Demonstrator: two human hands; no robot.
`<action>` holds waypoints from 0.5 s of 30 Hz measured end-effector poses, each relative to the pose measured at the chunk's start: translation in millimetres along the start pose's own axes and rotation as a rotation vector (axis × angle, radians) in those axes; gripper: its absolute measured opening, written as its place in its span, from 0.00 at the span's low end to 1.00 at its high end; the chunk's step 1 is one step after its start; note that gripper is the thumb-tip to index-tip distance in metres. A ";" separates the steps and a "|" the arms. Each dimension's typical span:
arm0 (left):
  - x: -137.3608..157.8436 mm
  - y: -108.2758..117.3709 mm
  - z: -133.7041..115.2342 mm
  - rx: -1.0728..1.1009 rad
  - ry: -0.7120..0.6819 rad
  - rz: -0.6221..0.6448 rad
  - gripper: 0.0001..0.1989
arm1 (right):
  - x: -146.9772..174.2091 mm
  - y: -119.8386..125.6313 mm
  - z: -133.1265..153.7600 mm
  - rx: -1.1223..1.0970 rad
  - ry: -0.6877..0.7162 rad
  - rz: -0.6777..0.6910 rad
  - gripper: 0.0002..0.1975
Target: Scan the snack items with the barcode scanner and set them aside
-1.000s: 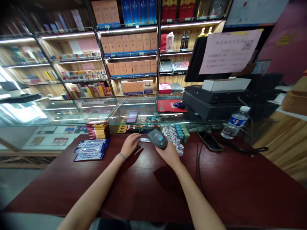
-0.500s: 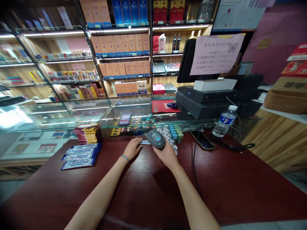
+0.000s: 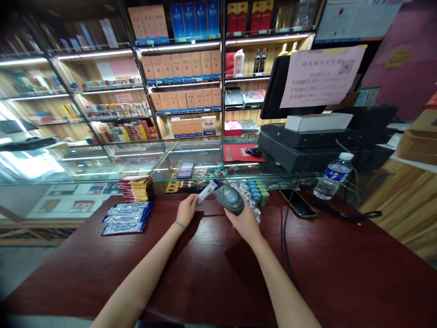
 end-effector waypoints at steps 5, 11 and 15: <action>7.5 17.6 28.6 0.627 0.283 0.094 0.17 | 2.7 1.7 -1.0 -0.031 -0.044 -0.038 0.22; 39.2 34.7 52.3 1.003 0.465 0.158 0.19 | 7.0 -20.3 4.3 0.016 0.048 0.113 0.21; 44.1 41.2 56.4 1.064 0.480 0.149 0.16 | 14.4 -40.5 5.8 0.082 0.069 0.276 0.23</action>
Point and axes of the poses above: each hand's wrist, its own x-axis away from the middle knuckle, its own y-axis out of the back of the hand, z = x × y, the point moved 9 cm from there along -x, towards the middle knuckle, and after that the axes turned 9 degrees about -x, right-handed, at the moved point
